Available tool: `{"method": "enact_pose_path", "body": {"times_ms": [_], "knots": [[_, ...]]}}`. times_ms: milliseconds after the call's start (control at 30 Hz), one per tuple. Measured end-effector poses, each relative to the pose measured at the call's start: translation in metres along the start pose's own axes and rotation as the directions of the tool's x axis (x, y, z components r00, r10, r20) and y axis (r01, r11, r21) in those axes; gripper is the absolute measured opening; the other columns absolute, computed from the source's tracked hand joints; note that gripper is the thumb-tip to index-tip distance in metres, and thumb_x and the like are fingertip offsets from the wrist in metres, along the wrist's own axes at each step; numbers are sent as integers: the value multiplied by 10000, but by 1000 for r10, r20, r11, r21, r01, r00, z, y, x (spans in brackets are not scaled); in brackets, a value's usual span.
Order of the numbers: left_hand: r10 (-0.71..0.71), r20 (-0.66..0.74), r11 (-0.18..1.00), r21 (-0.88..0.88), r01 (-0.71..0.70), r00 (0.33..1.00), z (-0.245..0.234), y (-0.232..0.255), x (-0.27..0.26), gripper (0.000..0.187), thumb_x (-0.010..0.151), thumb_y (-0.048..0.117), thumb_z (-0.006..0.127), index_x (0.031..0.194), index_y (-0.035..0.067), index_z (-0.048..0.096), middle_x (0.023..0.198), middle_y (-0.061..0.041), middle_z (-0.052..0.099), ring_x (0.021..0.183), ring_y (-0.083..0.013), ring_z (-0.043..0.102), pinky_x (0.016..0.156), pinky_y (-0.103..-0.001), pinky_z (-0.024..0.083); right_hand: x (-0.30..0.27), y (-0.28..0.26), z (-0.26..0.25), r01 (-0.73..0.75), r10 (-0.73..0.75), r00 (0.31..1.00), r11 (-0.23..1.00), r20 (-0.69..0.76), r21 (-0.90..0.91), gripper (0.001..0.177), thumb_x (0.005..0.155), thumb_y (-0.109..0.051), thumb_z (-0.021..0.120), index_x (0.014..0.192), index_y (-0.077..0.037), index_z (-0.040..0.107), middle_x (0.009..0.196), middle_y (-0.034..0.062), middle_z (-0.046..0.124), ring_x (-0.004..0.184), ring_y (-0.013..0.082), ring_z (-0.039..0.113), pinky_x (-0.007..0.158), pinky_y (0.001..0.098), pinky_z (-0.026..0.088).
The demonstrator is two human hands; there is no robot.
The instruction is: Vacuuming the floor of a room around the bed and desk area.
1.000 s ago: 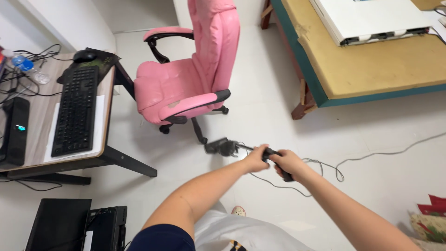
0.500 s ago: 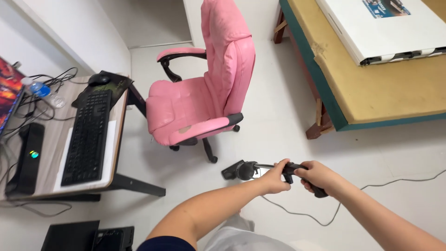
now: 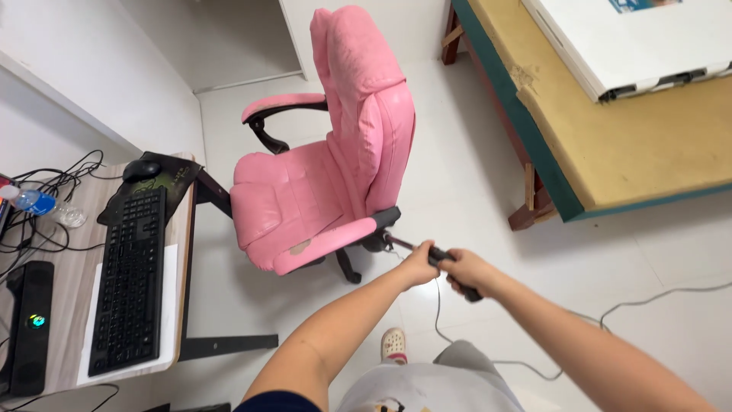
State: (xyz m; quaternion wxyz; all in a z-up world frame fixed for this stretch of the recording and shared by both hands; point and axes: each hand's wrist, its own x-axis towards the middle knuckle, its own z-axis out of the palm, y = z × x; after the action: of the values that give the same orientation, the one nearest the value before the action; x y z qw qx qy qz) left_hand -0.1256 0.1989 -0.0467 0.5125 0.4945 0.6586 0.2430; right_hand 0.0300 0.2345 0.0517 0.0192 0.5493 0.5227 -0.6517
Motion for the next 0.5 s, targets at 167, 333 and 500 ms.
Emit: {"method": "enact_pose_path", "body": {"times_ms": [167,333,500], "knots": [[25,68,999,22,-27,997,21,-7,21,934,744,143,691,1599,148,317,1506,-266,449,1297,-358,555,1016,-377,486,8,13,-29,-22,18,999,990,-35,-138,243,953,-192,595,1144,-44,617,660,50,565,502,160,531,472,338,467],[-3,75,998,-70,8,997,72,57,37,1018,708,135,691,1628,196,262,1559,-306,362,1258,-375,582,986,-377,515,-3,24,-116,-57,42,997,960,-61,-274,241,969,-218,597,1141,-53,629,656,55,565,496,162,528,469,337,461],[66,144,984,-173,-41,987,148,132,47,1096,709,119,742,1648,238,190,1647,-331,89,1333,-395,503,998,-392,517,-51,48,-217,-65,36,991,969,-126,-237,246,961,-220,615,1057,-3,676,611,74,547,462,169,496,437,348,423]]}}
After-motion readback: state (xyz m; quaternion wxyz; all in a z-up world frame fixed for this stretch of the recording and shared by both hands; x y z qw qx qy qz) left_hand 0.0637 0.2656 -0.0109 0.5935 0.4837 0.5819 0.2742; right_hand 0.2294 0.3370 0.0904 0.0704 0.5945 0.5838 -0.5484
